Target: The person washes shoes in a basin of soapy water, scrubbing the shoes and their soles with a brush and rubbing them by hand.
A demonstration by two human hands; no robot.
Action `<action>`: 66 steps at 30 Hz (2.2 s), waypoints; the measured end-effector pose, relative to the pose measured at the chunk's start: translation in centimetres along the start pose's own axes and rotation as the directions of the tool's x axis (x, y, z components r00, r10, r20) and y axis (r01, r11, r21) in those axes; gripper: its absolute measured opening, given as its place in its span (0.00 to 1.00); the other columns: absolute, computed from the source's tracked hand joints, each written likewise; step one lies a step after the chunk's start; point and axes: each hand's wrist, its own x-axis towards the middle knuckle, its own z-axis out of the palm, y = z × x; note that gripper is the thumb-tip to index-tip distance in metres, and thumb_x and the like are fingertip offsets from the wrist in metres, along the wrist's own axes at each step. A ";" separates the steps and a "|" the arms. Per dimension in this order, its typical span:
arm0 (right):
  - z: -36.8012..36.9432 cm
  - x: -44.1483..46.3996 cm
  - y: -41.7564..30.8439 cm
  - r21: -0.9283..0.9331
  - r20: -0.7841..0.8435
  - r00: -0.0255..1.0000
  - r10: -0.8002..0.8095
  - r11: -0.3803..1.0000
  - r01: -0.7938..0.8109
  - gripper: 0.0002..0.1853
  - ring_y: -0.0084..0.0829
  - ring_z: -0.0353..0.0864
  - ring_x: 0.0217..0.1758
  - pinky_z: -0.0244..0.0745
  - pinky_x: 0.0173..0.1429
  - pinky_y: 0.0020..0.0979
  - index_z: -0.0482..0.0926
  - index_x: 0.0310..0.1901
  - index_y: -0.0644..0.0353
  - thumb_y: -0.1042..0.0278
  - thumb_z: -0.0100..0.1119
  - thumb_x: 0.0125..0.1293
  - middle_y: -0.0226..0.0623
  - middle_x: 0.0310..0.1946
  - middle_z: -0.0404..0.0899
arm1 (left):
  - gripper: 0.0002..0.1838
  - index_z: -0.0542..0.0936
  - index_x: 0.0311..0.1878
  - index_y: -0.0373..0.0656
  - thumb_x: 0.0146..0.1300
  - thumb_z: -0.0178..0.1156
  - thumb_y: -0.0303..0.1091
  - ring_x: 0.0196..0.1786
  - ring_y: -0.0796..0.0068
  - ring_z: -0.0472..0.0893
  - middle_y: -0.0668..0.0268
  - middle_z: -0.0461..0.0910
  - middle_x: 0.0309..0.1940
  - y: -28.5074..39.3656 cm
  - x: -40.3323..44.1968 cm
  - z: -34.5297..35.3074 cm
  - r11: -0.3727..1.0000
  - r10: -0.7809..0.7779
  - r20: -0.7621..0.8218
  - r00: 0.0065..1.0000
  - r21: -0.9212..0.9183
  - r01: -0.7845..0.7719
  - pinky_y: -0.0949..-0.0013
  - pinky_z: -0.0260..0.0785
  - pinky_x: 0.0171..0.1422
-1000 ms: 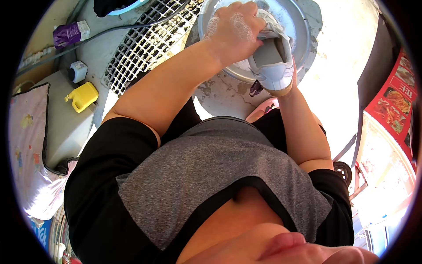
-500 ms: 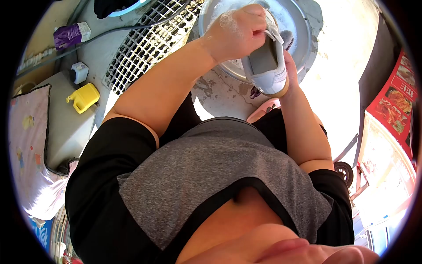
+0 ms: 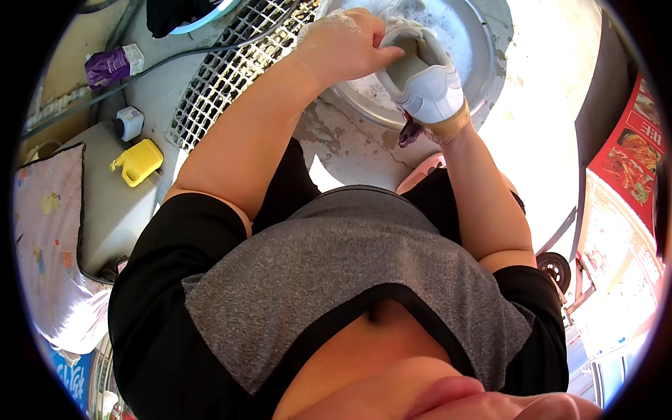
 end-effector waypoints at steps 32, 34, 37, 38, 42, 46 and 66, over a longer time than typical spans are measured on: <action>-1.2 -0.4 -1.9 -0.173 -0.183 0.957 0.226 0.950 -0.258 0.23 0.21 0.75 0.21 0.71 0.24 0.24 0.67 0.65 0.66 0.62 0.50 0.74 0.33 0.30 0.79 | 0.38 0.67 0.71 0.54 0.71 0.30 0.69 0.67 0.63 0.70 0.67 0.72 0.66 -0.6 0.4 3.9 -0.596 -0.006 0.371 0.929 -0.747 0.295 0.55 0.63 0.71; 0.2 -0.7 -2.6 -0.303 -0.309 0.949 0.063 0.939 -0.161 0.25 0.17 0.66 0.15 0.62 0.17 0.22 0.65 0.66 0.67 0.63 0.52 0.74 0.29 0.25 0.75 | 0.38 0.68 0.70 0.50 0.72 0.32 0.68 0.66 0.63 0.73 0.64 0.74 0.64 -1.3 1.0 3.7 -0.571 -0.058 0.349 0.935 -0.780 0.255 0.55 0.65 0.70; 0.5 -1.0 -3.9 -0.454 -0.391 0.894 -0.219 0.891 0.019 0.31 0.14 0.63 0.18 0.59 0.19 0.20 0.59 0.72 0.67 0.69 0.57 0.70 0.27 0.28 0.72 | 0.33 0.70 0.68 0.42 0.75 0.33 0.58 0.67 0.61 0.72 0.60 0.72 0.66 -1.6 1.9 1.7 -0.509 -0.168 0.288 0.943 -0.844 0.167 0.54 0.62 0.73; 0.4 -1.2 -4.0 -0.485 -0.394 0.870 -0.298 0.871 0.078 0.32 0.13 0.62 0.18 0.58 0.19 0.19 0.58 0.72 0.66 0.70 0.57 0.70 0.26 0.29 0.71 | 0.33 0.70 0.67 0.42 0.75 0.33 0.58 0.66 0.61 0.73 0.59 0.73 0.65 -2.1 2.0 1.4 -0.471 -0.187 0.274 0.943 -0.868 0.158 0.55 0.63 0.72; 0.9 -2.9 -4.3 -0.730 -0.172 0.917 -0.359 0.671 0.125 0.32 0.14 0.73 0.41 0.68 0.48 0.16 0.60 0.73 0.64 0.74 0.58 0.70 0.28 0.45 0.78 | 0.32 0.71 0.66 0.40 0.76 0.33 0.55 0.62 0.62 0.77 0.57 0.77 0.61 -3.5 2.7 0.0 -0.403 -0.212 0.231 0.950 -0.906 0.131 0.57 0.67 0.70; 2.7 -3.3 -3.7 -0.839 -0.001 0.940 -0.342 0.512 0.186 0.28 0.24 0.76 0.53 0.68 0.60 0.24 0.66 0.71 0.60 0.74 0.57 0.70 0.32 0.55 0.80 | 0.32 0.70 0.67 0.40 0.76 0.32 0.55 0.63 0.63 0.77 0.58 0.76 0.61 -4.1 3.3 0.3 -0.436 -0.149 0.218 0.964 -0.890 0.134 0.58 0.67 0.69; 7.1 -1.9 -3.5 -0.891 0.049 0.966 -0.252 0.426 0.157 0.30 0.29 0.75 0.60 0.66 0.65 0.29 0.63 0.72 0.62 0.77 0.54 0.69 0.39 0.60 0.74 | 0.33 0.72 0.62 0.39 0.74 0.41 0.61 0.53 0.67 0.81 0.57 0.80 0.53 -5.3 2.3 1.0 -0.420 -0.083 0.260 0.962 -0.884 0.203 0.61 0.74 0.59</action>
